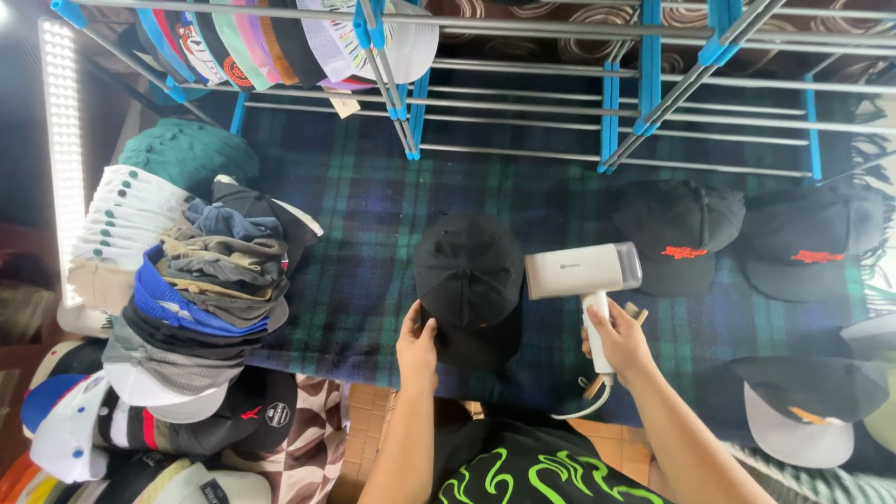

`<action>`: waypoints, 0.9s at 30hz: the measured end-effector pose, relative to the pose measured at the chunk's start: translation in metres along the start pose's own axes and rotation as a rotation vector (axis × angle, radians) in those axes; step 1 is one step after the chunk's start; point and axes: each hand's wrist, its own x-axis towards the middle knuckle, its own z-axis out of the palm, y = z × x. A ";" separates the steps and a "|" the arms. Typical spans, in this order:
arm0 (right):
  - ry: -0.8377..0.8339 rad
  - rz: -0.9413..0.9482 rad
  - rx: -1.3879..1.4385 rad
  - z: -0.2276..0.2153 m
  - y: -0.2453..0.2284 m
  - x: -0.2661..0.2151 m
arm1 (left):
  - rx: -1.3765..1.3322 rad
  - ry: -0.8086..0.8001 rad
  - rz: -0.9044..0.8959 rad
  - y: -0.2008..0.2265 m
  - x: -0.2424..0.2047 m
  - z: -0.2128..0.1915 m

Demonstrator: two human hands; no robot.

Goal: Cleaning and organizing baseball caps using a brush and a hair dryer on a table.

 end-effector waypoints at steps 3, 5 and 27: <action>0.067 0.014 0.087 0.010 0.006 -0.038 | 0.024 -0.073 0.041 -0.005 0.007 -0.004; 0.098 -0.005 0.125 0.016 0.024 -0.032 | 0.069 -0.115 0.037 0.011 0.001 -0.013; 0.446 -0.087 0.308 0.114 0.048 -0.121 | 0.209 -0.673 -0.083 0.035 0.006 -0.059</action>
